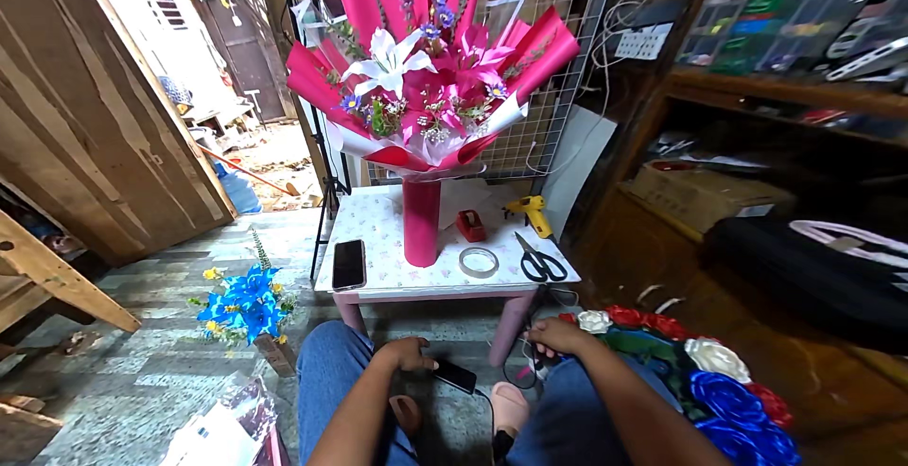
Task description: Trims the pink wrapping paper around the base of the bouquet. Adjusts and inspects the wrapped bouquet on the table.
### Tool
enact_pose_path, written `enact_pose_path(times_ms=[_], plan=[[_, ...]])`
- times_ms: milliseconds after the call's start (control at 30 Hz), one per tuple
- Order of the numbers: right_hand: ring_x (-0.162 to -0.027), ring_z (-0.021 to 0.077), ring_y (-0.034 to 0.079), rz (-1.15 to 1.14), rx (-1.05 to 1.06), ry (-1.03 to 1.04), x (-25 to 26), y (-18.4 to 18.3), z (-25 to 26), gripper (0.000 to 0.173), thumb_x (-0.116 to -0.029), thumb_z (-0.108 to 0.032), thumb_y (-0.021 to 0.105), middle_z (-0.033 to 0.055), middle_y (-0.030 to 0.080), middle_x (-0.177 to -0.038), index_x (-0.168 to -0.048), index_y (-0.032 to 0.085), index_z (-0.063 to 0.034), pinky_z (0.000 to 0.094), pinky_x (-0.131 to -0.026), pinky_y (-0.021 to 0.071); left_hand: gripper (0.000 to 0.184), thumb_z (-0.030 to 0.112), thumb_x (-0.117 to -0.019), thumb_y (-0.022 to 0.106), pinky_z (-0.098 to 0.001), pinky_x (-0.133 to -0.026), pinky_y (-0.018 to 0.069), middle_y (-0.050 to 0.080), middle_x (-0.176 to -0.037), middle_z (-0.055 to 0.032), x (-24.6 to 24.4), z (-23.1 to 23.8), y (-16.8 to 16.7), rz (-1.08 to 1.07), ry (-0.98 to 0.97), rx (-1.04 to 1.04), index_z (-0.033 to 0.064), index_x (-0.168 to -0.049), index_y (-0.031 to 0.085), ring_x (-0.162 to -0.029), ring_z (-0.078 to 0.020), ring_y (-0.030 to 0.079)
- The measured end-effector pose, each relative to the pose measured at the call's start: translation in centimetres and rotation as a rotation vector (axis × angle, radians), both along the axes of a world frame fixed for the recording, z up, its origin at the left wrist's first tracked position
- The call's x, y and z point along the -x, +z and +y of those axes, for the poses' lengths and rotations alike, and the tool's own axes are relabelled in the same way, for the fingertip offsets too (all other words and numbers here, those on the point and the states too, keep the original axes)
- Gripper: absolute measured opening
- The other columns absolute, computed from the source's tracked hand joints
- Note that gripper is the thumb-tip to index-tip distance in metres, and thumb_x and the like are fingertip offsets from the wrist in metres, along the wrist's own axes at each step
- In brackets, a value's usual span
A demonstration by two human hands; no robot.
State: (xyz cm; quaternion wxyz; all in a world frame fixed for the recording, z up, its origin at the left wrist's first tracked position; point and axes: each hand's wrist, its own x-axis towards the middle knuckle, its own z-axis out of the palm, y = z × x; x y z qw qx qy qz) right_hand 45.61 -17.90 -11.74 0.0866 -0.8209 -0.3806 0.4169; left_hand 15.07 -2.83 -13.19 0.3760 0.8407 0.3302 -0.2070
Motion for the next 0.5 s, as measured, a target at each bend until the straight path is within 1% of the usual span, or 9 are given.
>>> enact_pose_path(times_ms=[100,267,367,433,500], plan=[[-0.070,0.0117,0.055,0.000,0.000,-0.003,-0.04,0.01,0.01,0.038,-0.1105,-0.032,0.047,0.0094,0.064,-0.088,-0.120,0.063,0.0017,0.0308,-0.070,0.0474,0.067,0.040,-0.1016,0.062,-0.0603,-0.114,0.0359,0.058,-0.140,-0.0265,0.03,0.06,-0.17,-0.001,-0.001,0.003,0.0032,-0.154,0.041,-0.133,-0.0406,0.053],[-0.071,0.0124,0.056,0.008,-0.014,0.009,-0.19,-0.24,-0.15,0.040,-0.1102,-0.033,0.047,0.0098,0.063,-0.089,-0.121,0.062,0.0027,0.0326,-0.072,0.0483,0.069,0.042,-0.1003,0.064,-0.0606,-0.114,0.0359,0.057,-0.142,-0.0242,-0.02,0.16,-0.39,0.010,-0.011,-0.010,0.0053,-0.154,0.042,-0.135,-0.0394,0.052],[-0.071,0.0120,0.056,-0.003,-0.006,0.006,-0.16,-0.22,-0.07,0.041,-0.1100,-0.034,0.047,0.0096,0.064,-0.090,-0.123,0.061,0.0022,0.0321,-0.072,0.0481,0.069,0.041,-0.1007,0.063,-0.0592,-0.115,0.0347,0.056,-0.142,-0.0246,-0.12,0.12,-0.19,0.018,-0.015,-0.004,0.0048,-0.154,0.041,-0.136,-0.0392,0.051],[-0.073,0.0135,0.056,0.006,-0.003,0.001,0.04,0.09,-0.13,0.040,-0.1103,-0.032,0.047,0.0112,0.064,-0.092,-0.123,0.061,0.0032,0.0332,-0.074,0.0479,0.068,0.040,-0.1012,0.063,-0.0585,-0.115,0.0351,0.056,-0.142,-0.0253,-0.16,0.09,-0.17,0.014,-0.013,0.003,0.0044,-0.154,0.040,-0.136,-0.0395,0.051],[-0.071,0.0122,0.056,0.006,-0.013,0.005,-0.26,-0.36,-0.07,0.039,-0.1100,-0.032,0.048,0.0097,0.064,-0.090,-0.122,0.062,0.0020,0.0324,-0.072,0.0480,0.067,0.040,-0.1013,0.063,-0.0586,-0.115,0.0355,0.056,-0.142,-0.0253,-0.16,0.11,-0.21,0.015,-0.012,0.004,0.0049,-0.154,0.040,-0.135,-0.0394,0.051]])
